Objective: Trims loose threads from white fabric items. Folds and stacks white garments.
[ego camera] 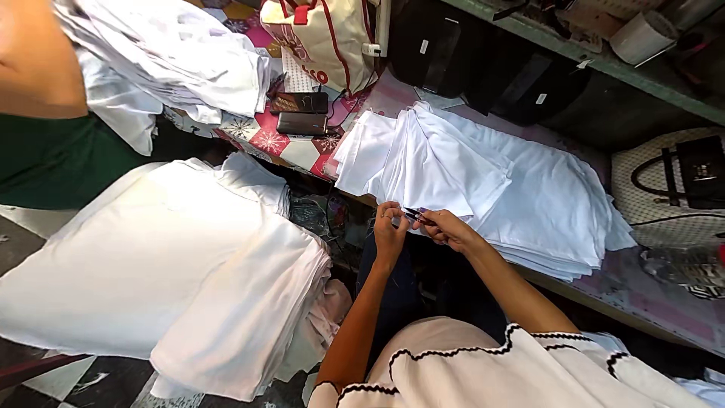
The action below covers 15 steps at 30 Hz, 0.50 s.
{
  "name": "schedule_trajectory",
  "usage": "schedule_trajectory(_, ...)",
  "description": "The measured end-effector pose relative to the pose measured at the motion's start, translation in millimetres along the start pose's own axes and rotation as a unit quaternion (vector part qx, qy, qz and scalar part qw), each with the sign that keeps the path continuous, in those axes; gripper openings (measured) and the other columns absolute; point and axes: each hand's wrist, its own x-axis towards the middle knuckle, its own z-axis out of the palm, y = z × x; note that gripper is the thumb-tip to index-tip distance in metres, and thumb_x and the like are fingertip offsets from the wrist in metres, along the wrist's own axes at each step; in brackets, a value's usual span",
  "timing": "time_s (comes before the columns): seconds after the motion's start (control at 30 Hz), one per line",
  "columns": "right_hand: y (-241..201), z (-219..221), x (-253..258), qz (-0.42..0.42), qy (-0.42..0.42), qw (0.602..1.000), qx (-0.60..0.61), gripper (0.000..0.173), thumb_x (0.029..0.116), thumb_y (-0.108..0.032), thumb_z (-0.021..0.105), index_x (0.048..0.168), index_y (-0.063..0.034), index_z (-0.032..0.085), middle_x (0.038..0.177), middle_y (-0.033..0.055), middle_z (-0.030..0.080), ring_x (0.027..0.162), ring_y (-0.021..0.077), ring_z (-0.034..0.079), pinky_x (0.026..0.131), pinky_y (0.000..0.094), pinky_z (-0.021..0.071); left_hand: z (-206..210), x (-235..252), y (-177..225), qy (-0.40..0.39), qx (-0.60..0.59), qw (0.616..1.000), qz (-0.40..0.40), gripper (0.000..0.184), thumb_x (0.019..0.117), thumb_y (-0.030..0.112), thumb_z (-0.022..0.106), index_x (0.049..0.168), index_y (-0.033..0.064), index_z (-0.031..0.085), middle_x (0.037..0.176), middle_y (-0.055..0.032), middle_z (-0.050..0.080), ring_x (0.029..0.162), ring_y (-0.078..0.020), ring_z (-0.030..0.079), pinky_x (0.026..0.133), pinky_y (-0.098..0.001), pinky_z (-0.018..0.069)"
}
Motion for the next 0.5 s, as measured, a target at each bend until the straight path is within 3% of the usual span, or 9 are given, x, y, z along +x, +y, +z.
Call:
schedule_trajectory(0.3, 8, 11, 6, -0.029, 0.076, 0.996, 0.036, 0.039, 0.1123, -0.027, 0.041, 0.095, -0.004, 0.067, 0.053, -0.0106, 0.036, 0.04, 0.0005, 0.029, 0.04, 0.017, 0.0279, -3, -5, -3, -0.012, 0.034, 0.999, -0.013, 0.01, 0.0861, 0.002, 0.066, 0.084, -0.0066, 0.069, 0.109, -0.0216, 0.066, 0.103, -0.0242, 0.066, 0.088, -0.0313, 0.055)
schedule_trajectory(0.4, 4, 5, -1, -0.035, 0.064, 0.997, 0.035, 0.04, 0.1127, -0.029, 0.039, 0.096, -0.0042, 0.067, 0.053, -0.0112, 0.035, 0.04, 0.0, 0.028, 0.04, 0.0168, 0.0269, -14, -8, 7, -0.025, 0.114, 0.993, -0.031, 0.013, 0.0884, 0.004, 0.066, 0.091, -0.0078, 0.07, 0.116, -0.0252, 0.066, 0.107, -0.0326, 0.066, 0.091, -0.0401, 0.0558)
schedule_trajectory(0.5, 0, -1, -9, -0.048, 0.052, 0.997, 0.026, 0.041, 0.1128, -0.029, 0.038, 0.096, -0.0044, 0.067, 0.053, -0.0113, 0.035, 0.041, -0.0005, 0.029, 0.041, 0.0162, 0.0274, -13, -13, 17, 0.006, 0.166, 0.985, 0.05, 0.02, 0.0877, 0.008, 0.072, 0.102, -0.0061, 0.071, 0.115, -0.0255, 0.067, 0.11, -0.0372, 0.067, 0.093, -0.043, 0.0569)
